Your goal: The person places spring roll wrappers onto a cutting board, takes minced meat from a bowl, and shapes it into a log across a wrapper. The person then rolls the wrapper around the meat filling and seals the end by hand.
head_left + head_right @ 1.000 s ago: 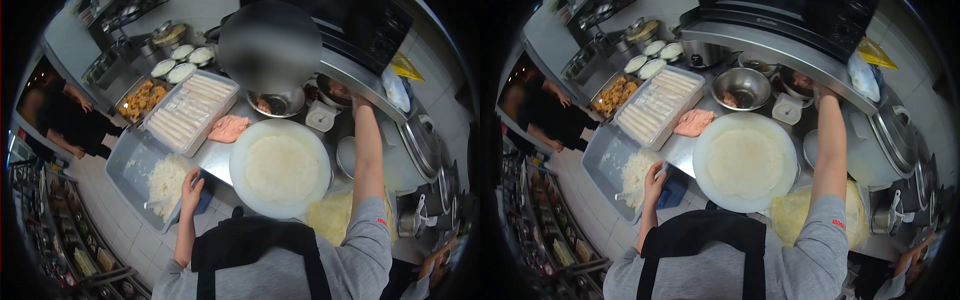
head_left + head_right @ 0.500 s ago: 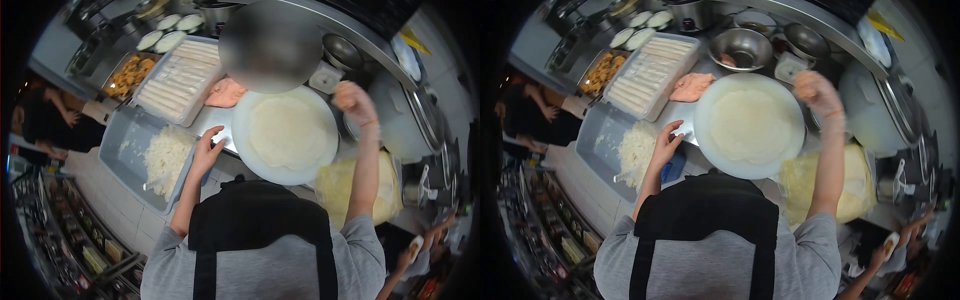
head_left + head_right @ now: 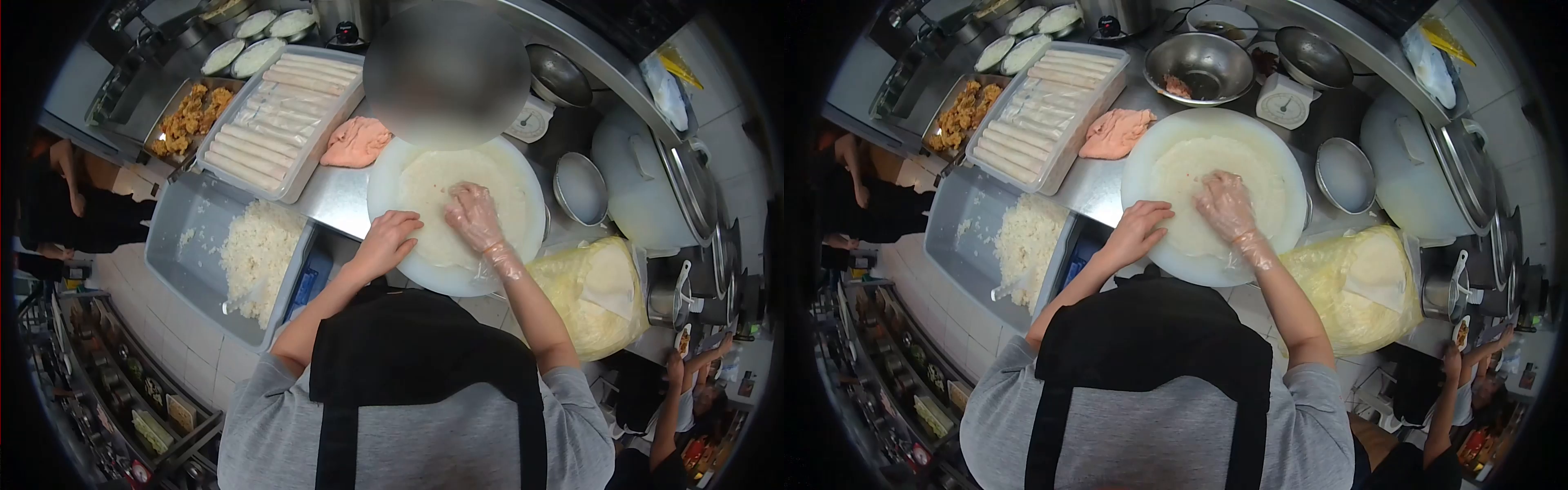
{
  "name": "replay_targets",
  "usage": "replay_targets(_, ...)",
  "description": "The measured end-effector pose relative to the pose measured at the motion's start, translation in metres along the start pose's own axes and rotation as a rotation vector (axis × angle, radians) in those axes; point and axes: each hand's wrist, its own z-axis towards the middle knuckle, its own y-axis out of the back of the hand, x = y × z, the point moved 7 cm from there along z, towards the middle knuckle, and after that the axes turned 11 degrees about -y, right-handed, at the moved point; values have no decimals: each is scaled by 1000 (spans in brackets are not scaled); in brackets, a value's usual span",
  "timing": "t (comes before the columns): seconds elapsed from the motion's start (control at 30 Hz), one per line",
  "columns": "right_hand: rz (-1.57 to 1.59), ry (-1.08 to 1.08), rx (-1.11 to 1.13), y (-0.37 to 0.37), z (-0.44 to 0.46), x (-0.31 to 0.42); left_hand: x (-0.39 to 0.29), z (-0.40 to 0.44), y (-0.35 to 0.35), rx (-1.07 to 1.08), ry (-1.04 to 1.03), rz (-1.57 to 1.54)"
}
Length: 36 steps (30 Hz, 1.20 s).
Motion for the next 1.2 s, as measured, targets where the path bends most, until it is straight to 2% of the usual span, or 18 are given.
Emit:
replay_targets(0.07,-39,-24,116,12,-5,33,0,-4,-1,-7,0,-6)
replay_targets(0.27,290,-50,184,-19,-13,-8,-1,-4,-1,-22,2,11)
replay_targets(0.37,139,-29,172,16,-4,25,1,-6,-1,-15,5,10)
replay_targets(0.47,49,0,40,27,-9,16,2,-6,-4,-12,4,19)
replay_targets(0.57,-59,-48,163,11,-9,12,0,-5,-3,-16,2,26)
replay_targets(0.67,-171,10,174,-26,-15,-4,-2,-5,-1,-22,-4,31)
replay_targets(0.77,15,59,178,11,-7,21,-1,-8,-3,-20,-16,32)
replay_targets(0.87,311,-123,175,23,3,-8,-1,-7,-2,-13,-27,34)
replay_targets(0.97,-13,33,131,20,6,3,-2,-9,-3,-8,-22,19)
replay_targets(1.07,-176,78,276,1,-4,32,-1,-8,-2,-13,-22,18)
replay_targets(1.2,-82,57,224,-9,-1,15,-2,-7,-2,-18,-44,32)
